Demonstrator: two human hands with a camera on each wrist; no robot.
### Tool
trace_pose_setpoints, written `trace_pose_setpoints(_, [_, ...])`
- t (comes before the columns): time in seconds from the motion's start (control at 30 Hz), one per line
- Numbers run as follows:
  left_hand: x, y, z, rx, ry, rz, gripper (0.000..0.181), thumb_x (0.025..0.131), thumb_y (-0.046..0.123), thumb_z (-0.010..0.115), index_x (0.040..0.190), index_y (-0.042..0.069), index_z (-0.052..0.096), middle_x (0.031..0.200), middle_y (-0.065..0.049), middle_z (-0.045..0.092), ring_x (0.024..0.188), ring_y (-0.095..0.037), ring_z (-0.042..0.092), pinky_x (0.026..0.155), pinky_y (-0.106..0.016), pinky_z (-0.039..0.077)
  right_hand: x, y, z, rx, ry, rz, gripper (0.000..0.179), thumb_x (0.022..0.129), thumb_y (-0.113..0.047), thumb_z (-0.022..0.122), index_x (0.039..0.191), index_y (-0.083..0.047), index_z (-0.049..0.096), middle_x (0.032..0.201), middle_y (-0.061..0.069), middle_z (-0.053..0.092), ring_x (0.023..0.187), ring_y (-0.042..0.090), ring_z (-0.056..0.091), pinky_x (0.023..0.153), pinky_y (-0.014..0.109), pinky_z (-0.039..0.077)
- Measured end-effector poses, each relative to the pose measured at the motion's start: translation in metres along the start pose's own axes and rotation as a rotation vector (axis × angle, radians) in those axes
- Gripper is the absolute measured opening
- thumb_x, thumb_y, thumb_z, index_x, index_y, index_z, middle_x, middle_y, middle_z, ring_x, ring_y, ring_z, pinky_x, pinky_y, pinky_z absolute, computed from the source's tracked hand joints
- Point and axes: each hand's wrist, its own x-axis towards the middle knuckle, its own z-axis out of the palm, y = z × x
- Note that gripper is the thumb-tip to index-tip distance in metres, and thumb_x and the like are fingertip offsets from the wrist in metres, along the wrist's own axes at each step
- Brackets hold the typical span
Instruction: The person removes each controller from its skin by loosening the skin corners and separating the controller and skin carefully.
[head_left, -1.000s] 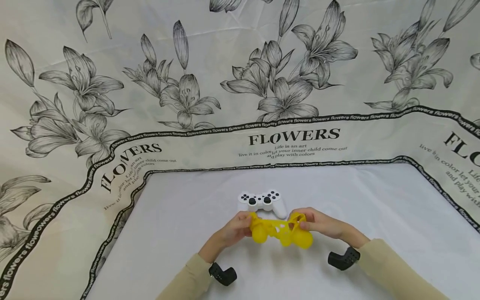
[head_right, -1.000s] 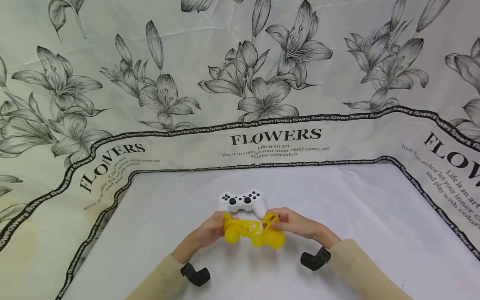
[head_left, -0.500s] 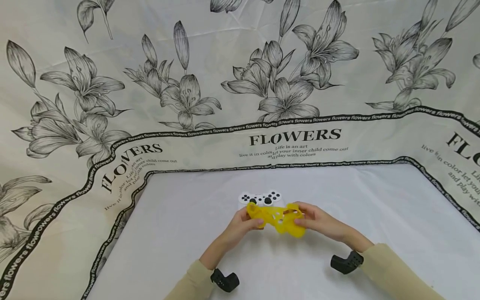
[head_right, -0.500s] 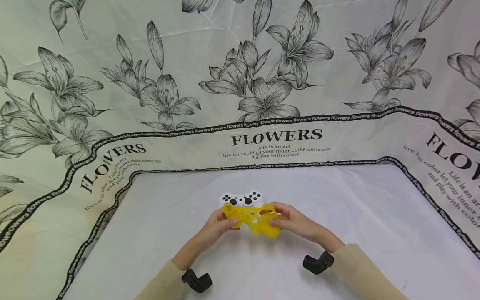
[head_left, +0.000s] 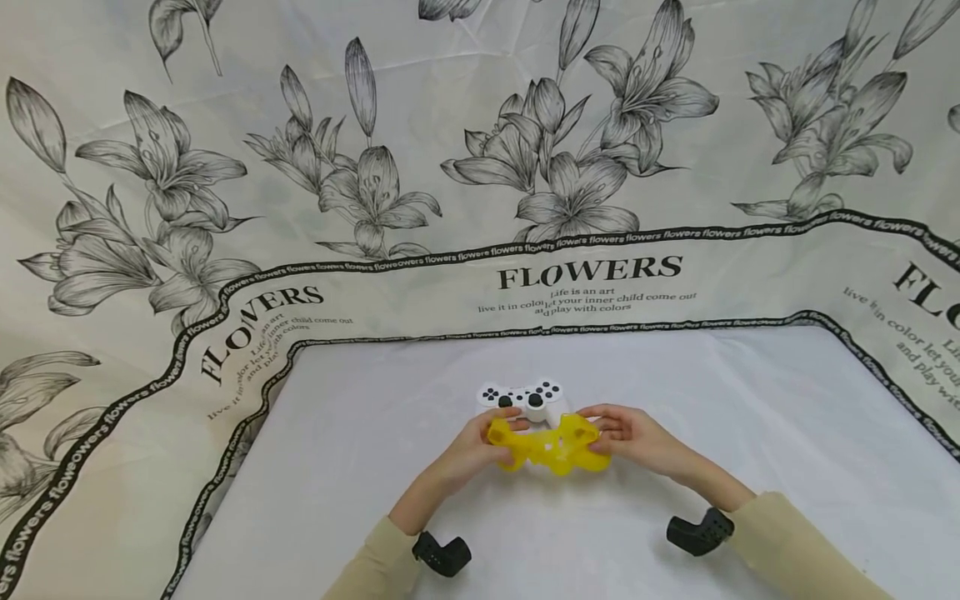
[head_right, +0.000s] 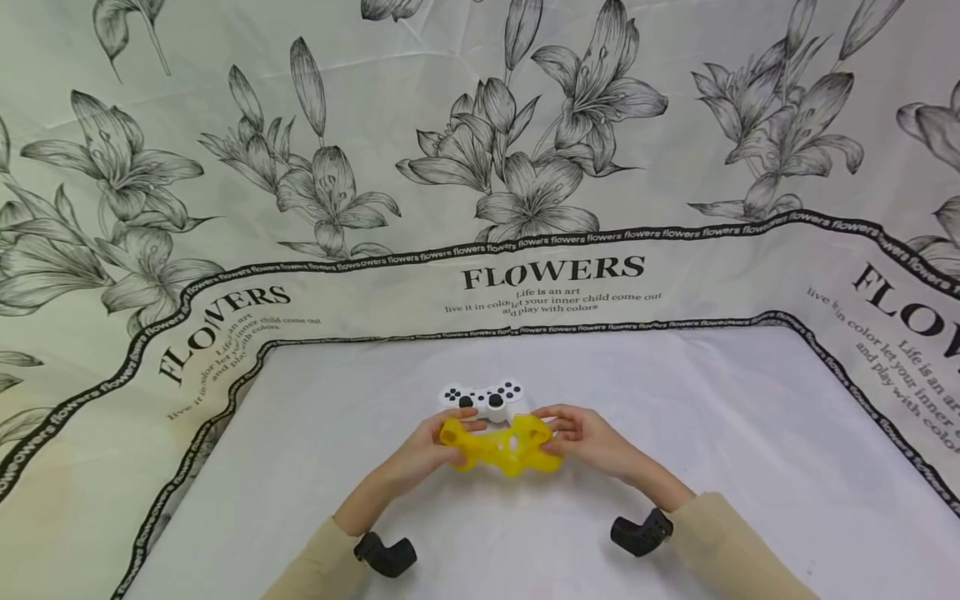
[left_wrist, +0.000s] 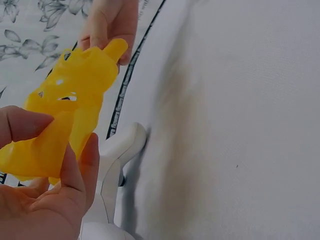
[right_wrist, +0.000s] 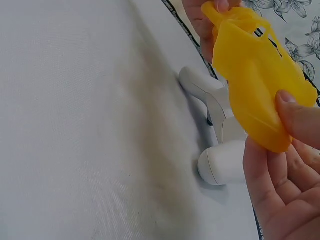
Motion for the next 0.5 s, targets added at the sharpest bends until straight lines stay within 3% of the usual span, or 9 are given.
trace_pose_setpoints(0.3, [-0.005, 0.006, -0.006, 0.045, -0.096, -0.051, 0.069, 0.077, -0.007, 0.059, 0.142, -0.002, 0.037, 0.134, -0.024, 0.055, 0.102, -0.014, 0.060, 0.088, -0.024, 0.050, -0.003, -0.002, -0.003, -0.013, 0.027, -0.012, 0.048, 0.090, 0.000, 0.056, 0.134, 0.013, 0.043, 0.113, 0.030, 0.064, 0.092, 0.001, 0.065, 0.078, 0.021, 0.054])
trace_pose_setpoints(0.5, [-0.010, 0.008, -0.012, 0.096, -0.107, -0.089, 0.073, 0.075, -0.005, 0.061, 0.143, -0.001, 0.035, 0.119, -0.021, 0.065, 0.092, -0.013, 0.061, 0.088, -0.028, 0.052, -0.006, -0.002, -0.010, 0.013, 0.013, 0.017, 0.050, 0.093, -0.003, 0.054, 0.136, 0.016, 0.037, 0.126, 0.035, 0.055, 0.095, -0.003, 0.062, 0.080, 0.021, 0.054])
